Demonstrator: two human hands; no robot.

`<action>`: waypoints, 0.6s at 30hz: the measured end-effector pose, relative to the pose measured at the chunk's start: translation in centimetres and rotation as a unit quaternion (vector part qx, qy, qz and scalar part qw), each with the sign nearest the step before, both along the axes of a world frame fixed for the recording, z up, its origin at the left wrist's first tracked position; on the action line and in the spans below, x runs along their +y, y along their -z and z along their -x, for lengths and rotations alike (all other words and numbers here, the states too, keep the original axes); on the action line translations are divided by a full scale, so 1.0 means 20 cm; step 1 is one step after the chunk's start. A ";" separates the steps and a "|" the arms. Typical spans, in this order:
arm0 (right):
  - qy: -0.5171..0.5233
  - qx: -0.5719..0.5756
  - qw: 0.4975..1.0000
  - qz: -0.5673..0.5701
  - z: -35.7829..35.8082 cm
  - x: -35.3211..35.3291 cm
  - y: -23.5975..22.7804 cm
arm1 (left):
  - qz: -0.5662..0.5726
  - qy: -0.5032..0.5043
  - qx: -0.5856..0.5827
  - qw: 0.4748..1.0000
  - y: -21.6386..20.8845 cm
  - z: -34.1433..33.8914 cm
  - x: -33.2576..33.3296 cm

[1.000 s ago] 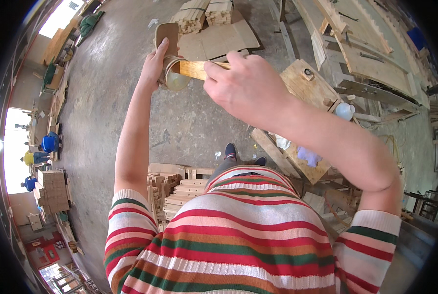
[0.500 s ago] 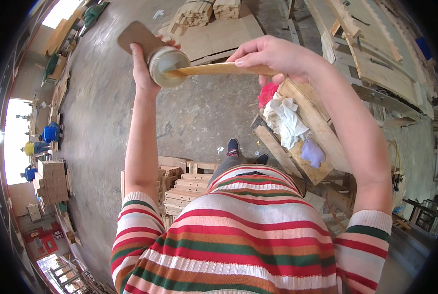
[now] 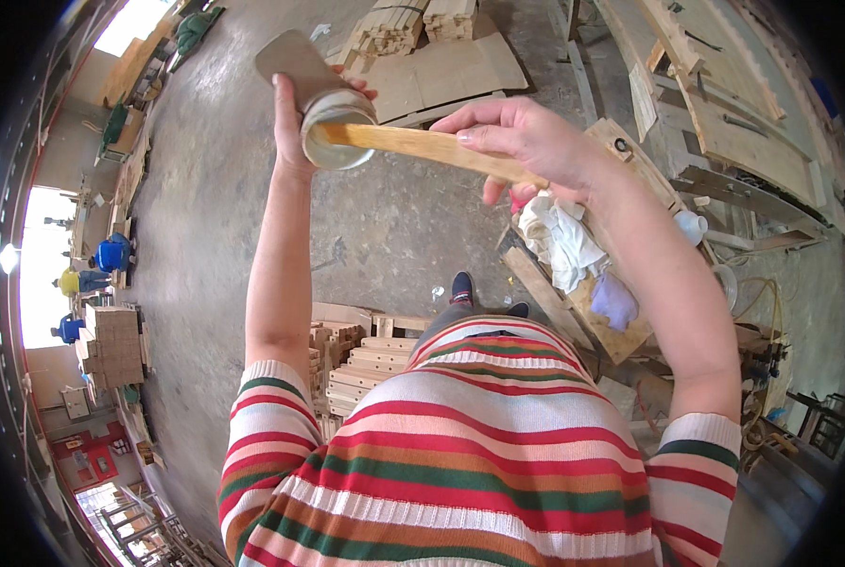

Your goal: The person handles curved wooden chair parts, then applies glue to a wooden chair frame using a brush. They walk to a station to mix a yellow liquid into a container, then return to the frame and use a pneumatic nail gun to fasten the parts together.

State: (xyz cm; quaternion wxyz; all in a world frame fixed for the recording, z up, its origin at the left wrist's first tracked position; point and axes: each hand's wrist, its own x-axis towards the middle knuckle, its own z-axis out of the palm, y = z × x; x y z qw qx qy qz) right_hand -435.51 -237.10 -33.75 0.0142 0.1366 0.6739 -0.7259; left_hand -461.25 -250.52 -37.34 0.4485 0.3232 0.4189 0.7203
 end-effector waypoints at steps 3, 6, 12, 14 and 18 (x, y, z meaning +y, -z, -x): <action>-0.038 0.014 0.978 -0.206 0.01 0.03 -0.09 | 0.074 0.023 0.070 0.994 -0.02 -0.04 0.03; -0.090 0.038 0.864 -0.494 0.05 -0.02 -0.21 | 0.150 0.009 0.216 0.965 -0.02 -0.09 0.06; -0.044 0.056 0.723 -0.687 -0.02 -0.15 -0.42 | 0.036 -0.092 0.067 0.993 -0.03 -0.14 0.13; -0.012 0.088 0.715 -0.693 -0.03 -0.15 -0.37 | -0.019 -0.094 0.058 0.994 -0.04 -0.10 0.14; -0.024 0.073 0.711 -0.699 -0.05 -0.15 -0.37 | -0.046 -0.105 0.106 0.988 -0.03 -0.05 0.10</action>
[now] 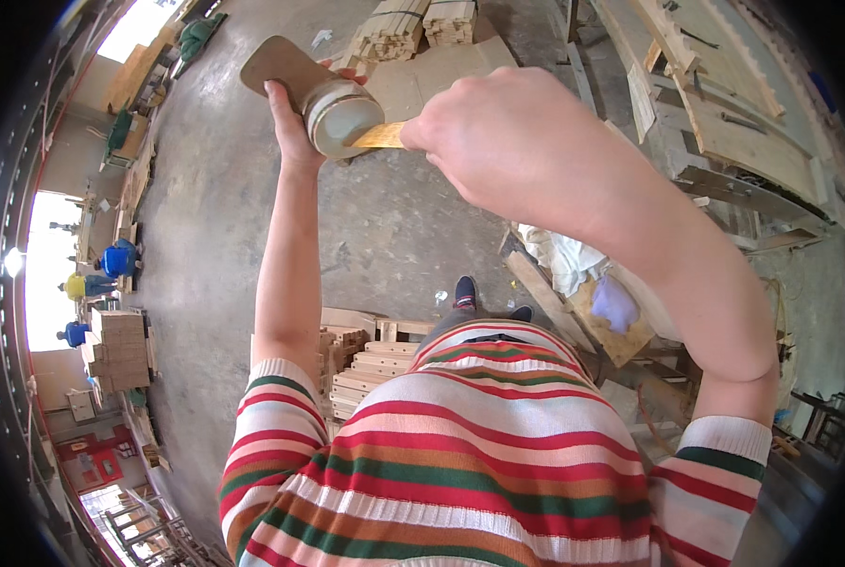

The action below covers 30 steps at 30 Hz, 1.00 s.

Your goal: The person handles curved wooden chair parts, then applies glue to a wooden chair frame using a brush. They walk to a station to mix a yellow liquid into a container, then return to the frame and use a pneumatic nail gun to fasten the parts together.

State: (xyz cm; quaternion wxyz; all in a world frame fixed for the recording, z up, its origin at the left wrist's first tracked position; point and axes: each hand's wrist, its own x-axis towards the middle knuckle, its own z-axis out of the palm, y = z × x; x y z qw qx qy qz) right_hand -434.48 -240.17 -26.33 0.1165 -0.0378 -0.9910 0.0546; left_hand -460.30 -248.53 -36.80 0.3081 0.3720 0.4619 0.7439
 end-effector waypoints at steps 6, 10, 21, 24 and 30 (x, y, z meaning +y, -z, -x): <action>0.017 0.102 0.992 0.070 0.05 0.01 -0.01 | -0.029 -0.098 -0.002 0.995 -0.04 -0.02 0.03; 0.003 0.073 0.993 0.092 0.04 -0.09 0.03 | -0.104 -0.048 -0.084 0.990 0.01 0.06 -0.02; 0.013 0.099 0.994 0.035 -0.01 -0.10 0.11 | -0.059 -0.053 0.022 0.997 -0.06 0.05 0.05; 0.021 0.162 0.986 0.036 -0.04 -0.05 0.12 | -0.064 -0.057 0.036 0.996 -0.11 0.06 0.05; 0.050 0.255 0.966 0.003 0.02 -0.05 0.28 | -0.037 -0.095 0.045 0.994 -0.19 0.07 0.11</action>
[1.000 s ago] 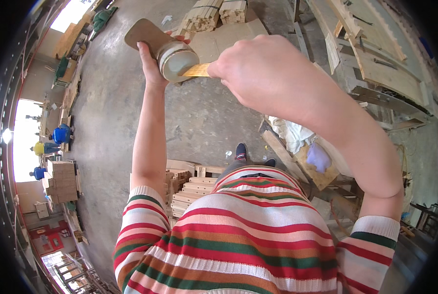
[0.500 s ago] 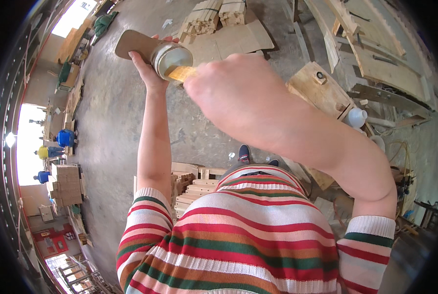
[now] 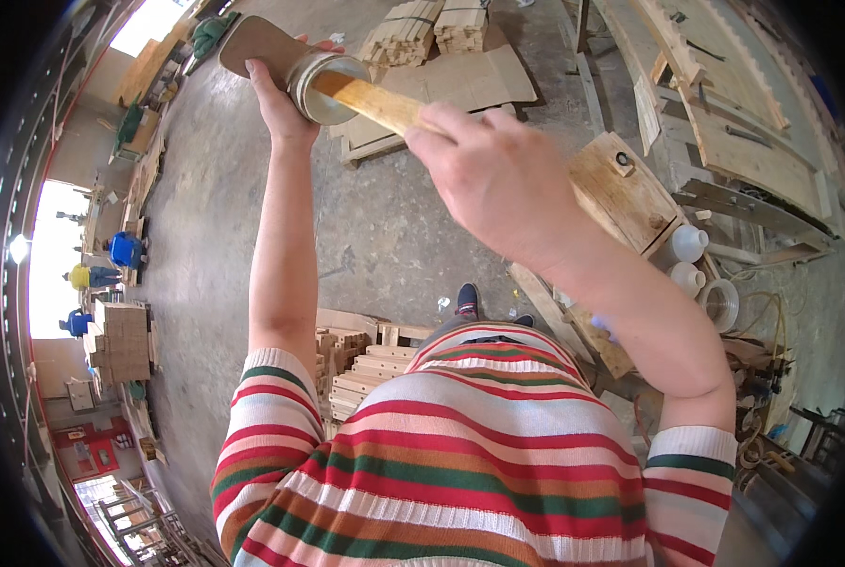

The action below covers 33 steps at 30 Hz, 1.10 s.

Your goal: The person handles curved wooden chair parts, then applies glue to a wooden chair frame using a brush. They walk to a station to mix a yellow liquid into a container, then return to the frame and use a pneumatic nail gun to fasten the parts together.

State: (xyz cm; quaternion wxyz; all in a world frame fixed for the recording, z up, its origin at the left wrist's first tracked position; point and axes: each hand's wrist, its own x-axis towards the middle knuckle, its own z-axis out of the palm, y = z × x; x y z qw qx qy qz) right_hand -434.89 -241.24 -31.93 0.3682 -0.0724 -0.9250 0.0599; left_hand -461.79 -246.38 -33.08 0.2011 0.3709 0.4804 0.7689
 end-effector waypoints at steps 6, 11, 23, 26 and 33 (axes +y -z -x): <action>-0.003 -0.011 1.000 0.016 -0.02 -0.01 0.04 | -0.013 0.023 -0.007 1.000 0.00 0.00 0.01; 0.002 0.021 1.000 0.018 -0.01 0.04 0.04 | 0.004 0.013 -0.005 1.000 -0.01 -0.01 0.04; -0.013 0.019 0.999 0.034 0.03 0.08 0.06 | -0.014 0.017 -0.005 1.000 0.01 0.07 0.04; 0.000 0.053 0.998 0.019 0.11 0.12 0.08 | -0.004 0.022 -0.003 1.000 0.03 0.12 0.05; 0.011 -0.065 0.997 0.030 0.32 0.07 0.14 | -0.012 0.025 -0.038 0.999 0.10 0.34 0.08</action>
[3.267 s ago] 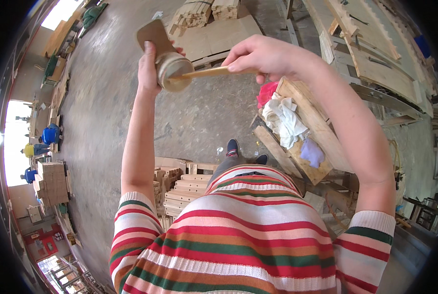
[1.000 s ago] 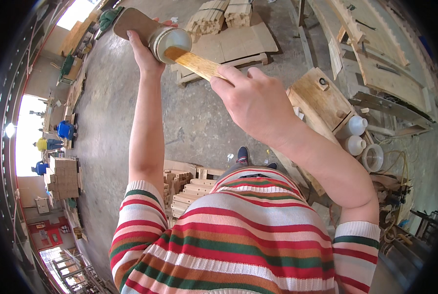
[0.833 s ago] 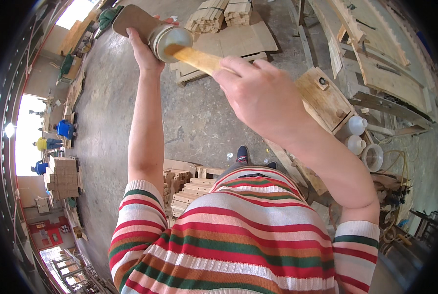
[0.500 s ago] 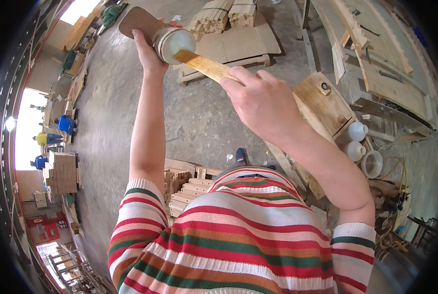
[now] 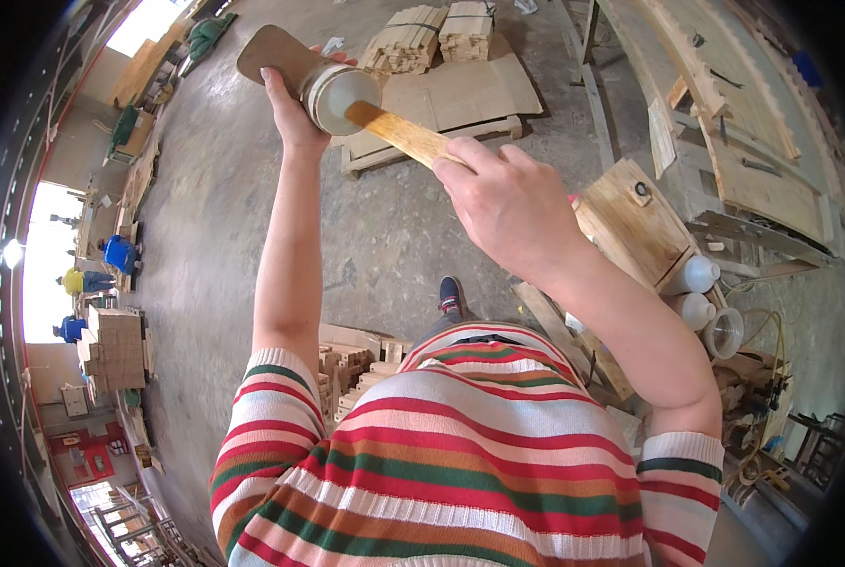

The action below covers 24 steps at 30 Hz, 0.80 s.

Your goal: The person handles curved wooden chair parts, then applies glue to a wooden chair frame using a brush. They walk to a station to mix a yellow liquid into a container, then return to the frame and use a pneumatic nail gun to fasten the parts together.

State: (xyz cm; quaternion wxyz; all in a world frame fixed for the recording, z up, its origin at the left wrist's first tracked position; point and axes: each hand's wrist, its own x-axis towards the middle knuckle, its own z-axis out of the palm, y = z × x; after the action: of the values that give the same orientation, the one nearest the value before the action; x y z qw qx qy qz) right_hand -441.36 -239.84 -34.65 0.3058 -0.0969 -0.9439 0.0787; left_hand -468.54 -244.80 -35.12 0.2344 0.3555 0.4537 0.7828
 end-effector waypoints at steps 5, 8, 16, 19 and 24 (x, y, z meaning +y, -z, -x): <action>0.021 -0.065 0.997 0.024 0.23 -0.02 -0.10 | -0.038 0.041 -0.037 0.998 0.04 0.28 0.05; 0.035 -0.052 0.998 0.018 0.39 -0.04 -0.12 | -0.041 0.047 -0.022 0.998 0.05 0.45 0.10; 0.088 -0.071 0.993 0.014 0.78 -0.07 -0.06 | 0.005 0.071 -0.051 0.996 0.14 0.78 0.23; 0.098 -0.038 0.994 -0.011 0.86 -0.04 -0.01 | 0.000 0.095 -0.063 0.993 0.17 0.85 0.27; 0.103 -0.038 0.994 -0.006 0.90 0.03 -0.07 | 0.026 0.144 -0.125 0.981 0.18 0.91 0.37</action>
State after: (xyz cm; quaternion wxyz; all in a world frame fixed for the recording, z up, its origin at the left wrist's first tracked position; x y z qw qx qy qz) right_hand -459.29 -239.20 -33.25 0.2764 -0.1943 -0.9405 0.0374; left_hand -486.65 -237.31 -38.78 0.4087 0.3096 0.3853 0.7672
